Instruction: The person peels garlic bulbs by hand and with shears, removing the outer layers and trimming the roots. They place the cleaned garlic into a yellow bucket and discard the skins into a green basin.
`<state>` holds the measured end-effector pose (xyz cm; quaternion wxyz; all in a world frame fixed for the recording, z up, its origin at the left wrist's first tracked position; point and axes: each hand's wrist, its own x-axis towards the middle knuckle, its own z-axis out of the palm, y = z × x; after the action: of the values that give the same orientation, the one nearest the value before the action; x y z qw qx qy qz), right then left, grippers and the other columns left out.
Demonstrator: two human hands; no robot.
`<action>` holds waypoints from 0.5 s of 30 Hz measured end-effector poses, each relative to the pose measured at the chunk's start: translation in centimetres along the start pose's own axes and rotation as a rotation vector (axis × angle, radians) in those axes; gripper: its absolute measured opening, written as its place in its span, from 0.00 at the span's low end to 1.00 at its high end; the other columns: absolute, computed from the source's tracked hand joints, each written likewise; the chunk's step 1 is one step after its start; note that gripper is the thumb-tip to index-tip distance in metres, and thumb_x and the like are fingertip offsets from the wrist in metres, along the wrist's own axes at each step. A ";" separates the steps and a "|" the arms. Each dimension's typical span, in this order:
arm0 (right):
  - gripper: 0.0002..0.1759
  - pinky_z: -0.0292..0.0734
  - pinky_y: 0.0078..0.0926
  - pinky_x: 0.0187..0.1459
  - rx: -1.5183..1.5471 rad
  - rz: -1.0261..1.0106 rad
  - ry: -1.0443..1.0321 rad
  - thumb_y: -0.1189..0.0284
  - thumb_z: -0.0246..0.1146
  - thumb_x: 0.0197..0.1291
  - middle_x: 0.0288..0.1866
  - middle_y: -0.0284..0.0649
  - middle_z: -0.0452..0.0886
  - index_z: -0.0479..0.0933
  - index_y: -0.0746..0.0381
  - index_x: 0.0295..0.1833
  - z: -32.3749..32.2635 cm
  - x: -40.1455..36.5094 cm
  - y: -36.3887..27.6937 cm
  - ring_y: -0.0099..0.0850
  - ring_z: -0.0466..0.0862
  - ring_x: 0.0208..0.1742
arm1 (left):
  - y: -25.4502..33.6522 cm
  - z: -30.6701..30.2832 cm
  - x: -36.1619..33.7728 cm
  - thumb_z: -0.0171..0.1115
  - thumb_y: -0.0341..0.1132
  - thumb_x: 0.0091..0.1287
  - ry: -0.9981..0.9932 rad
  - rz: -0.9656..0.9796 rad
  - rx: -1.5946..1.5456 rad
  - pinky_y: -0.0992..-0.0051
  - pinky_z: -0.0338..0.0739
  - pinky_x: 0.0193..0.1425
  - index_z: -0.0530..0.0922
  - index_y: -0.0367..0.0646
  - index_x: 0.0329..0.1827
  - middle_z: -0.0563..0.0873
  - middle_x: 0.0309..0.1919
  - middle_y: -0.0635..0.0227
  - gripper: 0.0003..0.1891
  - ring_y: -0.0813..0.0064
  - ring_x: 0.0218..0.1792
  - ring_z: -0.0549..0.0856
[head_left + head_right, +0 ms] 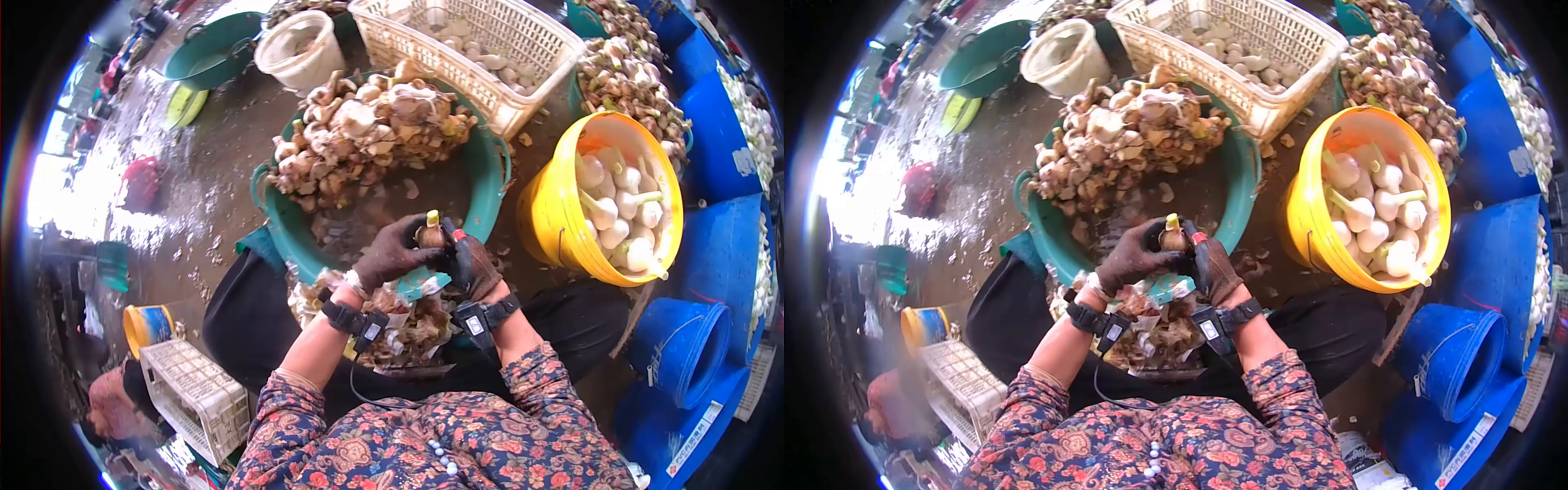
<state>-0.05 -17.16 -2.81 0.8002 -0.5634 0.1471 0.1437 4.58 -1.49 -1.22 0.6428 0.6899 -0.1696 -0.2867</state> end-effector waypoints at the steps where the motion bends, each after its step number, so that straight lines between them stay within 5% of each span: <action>1: 0.25 0.75 0.23 0.30 0.180 0.116 0.029 0.51 0.50 0.67 0.32 0.34 0.79 0.77 0.63 0.44 1.1 -1.3 -1.5 0.24 0.80 0.30 | 0.5 0.1 -1.2 0.68 0.26 0.57 0.031 -0.050 0.015 0.75 0.73 0.58 0.68 0.34 0.61 0.80 0.50 0.68 0.28 0.79 0.50 0.78; 4: 0.24 0.75 0.27 0.31 0.079 0.086 0.022 0.51 0.55 0.64 0.30 0.36 0.81 0.79 0.63 0.39 1.7 -1.2 -0.2 0.27 0.82 0.31 | 1.3 0.0 -3.8 0.71 0.30 0.55 0.168 0.011 0.145 0.75 0.74 0.56 0.72 0.36 0.58 0.81 0.48 0.67 0.27 0.80 0.48 0.79; 6: 0.20 0.74 0.31 0.31 -0.563 -0.408 0.224 0.55 0.62 0.58 0.28 0.42 0.82 0.80 0.63 0.33 2.2 -2.4 -0.2 0.34 0.82 0.30 | 2.9 0.1 -5.4 0.74 0.34 0.50 0.210 -0.044 0.340 0.76 0.76 0.50 0.78 0.39 0.51 0.83 0.43 0.64 0.25 0.79 0.44 0.81; 13: 0.14 0.71 0.39 0.30 -0.847 -0.445 0.056 0.64 0.62 0.57 0.26 0.52 0.78 0.77 0.66 0.29 3.8 -3.7 -0.3 0.48 0.78 0.28 | 3.7 0.0 -8.8 0.75 0.37 0.47 0.213 0.050 0.609 0.72 0.76 0.45 0.81 0.43 0.46 0.84 0.37 0.61 0.22 0.68 0.37 0.83; 15: 0.15 0.68 0.38 0.27 -0.780 -0.468 0.026 0.65 0.61 0.58 0.22 0.49 0.75 0.75 0.67 0.28 4.0 -4.1 0.1 0.41 0.77 0.23 | 3.8 -0.3 -9.5 0.74 0.38 0.50 0.167 -0.070 0.425 0.76 0.76 0.45 0.80 0.37 0.46 0.84 0.37 0.66 0.22 0.79 0.39 0.81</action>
<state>-3.59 -13.61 0.03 0.5373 -0.8425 -0.0393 -0.0033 -2.18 4.02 4.23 0.4844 0.8366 -0.1481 -0.2086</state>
